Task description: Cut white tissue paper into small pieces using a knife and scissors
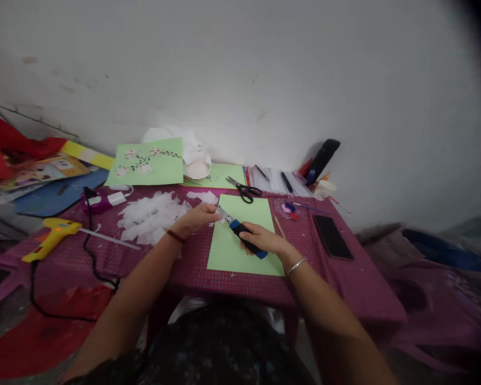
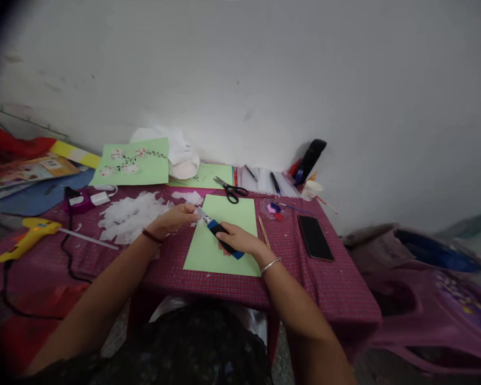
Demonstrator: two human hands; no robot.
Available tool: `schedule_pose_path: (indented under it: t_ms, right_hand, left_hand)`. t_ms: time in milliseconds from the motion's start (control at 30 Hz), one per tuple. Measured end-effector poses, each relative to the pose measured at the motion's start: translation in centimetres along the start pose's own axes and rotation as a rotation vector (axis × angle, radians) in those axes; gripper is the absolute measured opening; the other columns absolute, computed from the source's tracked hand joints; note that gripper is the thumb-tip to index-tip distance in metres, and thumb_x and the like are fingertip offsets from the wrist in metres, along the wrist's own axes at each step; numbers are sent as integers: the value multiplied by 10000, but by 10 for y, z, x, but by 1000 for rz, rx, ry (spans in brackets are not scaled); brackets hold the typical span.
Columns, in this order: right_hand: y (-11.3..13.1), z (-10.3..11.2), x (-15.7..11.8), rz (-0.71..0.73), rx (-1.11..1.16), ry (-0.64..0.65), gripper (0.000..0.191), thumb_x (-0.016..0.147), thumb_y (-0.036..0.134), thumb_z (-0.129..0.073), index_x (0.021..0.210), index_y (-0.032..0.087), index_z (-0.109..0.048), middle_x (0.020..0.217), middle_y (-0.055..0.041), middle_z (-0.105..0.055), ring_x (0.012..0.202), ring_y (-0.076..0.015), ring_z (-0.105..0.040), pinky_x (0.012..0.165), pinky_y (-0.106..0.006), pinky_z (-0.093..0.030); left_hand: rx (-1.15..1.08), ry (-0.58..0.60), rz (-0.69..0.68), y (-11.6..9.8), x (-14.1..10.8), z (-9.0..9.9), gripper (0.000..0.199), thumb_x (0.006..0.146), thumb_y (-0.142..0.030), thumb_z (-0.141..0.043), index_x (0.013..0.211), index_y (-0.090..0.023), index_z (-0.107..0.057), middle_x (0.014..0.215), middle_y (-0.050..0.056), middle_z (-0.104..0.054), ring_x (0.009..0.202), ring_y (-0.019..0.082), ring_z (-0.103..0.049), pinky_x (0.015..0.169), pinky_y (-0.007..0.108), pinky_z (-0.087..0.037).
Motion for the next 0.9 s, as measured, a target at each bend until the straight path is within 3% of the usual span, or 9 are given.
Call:
schedule_pose_path:
  t_ms: [133, 233, 367, 633, 900]
  right_hand:
    - [-5, 0, 1, -1, 15, 15, 185, 943, 377, -512, 917, 208, -439, 736, 27, -603, 528, -89, -589, 485, -214, -489]
    - [-9, 1, 1, -11, 28, 30, 226, 929, 413, -536, 917, 212, -434, 743, 29, -609, 524, -88, -591, 484, -216, -492]
    - [-11, 3, -1, -12, 19, 54, 300, 904, 479, -567, 928, 208, -442, 734, 35, -605, 524, -89, -592, 492, -221, -496]
    - [-11, 3, -7, -68, -20, 144, 369, 884, 542, -584, 964, 205, -456, 750, 32, -618, 544, -83, -602, 505, -205, -500]
    - [-17, 7, -5, -74, -36, 112, 362, 879, 540, -592, 935, 212, -449, 750, 38, -613, 536, -86, -595, 505, -217, -500]
  left_hand:
    - [189, 6, 14, 5, 1, 7, 307, 672, -397, -763, 612, -130, -624, 512, -57, -440, 500, 64, -317, 490, 216, -209]
    - [239, -3, -16, 5, 2, 14, 342, 689, -405, -754, 570, -138, -577, 512, -68, -382, 507, 65, -293, 499, 220, -197]
    - [265, 24, -41, 1, 0, 17, 354, 684, -402, -751, 542, -144, -555, 523, -60, -401, 519, 71, -319, 514, 224, -233]
    - [316, 148, -98, -2, -6, 19, 271, 714, -378, -736, 577, -153, -669, 503, -27, -489, 489, 84, -369, 483, 229, -246]
    - [250, 70, -89, -6, -9, 24, 233, 684, -350, -724, 602, -137, -678, 554, -5, -580, 516, 93, -441, 533, 218, -323]
Point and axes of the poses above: each hand's wrist, its own x-axis towards the middle knuckle, its own z-axis out of the back of the hand, y = z × x, the point moved 6 cm from there along x, towards the middle knuckle
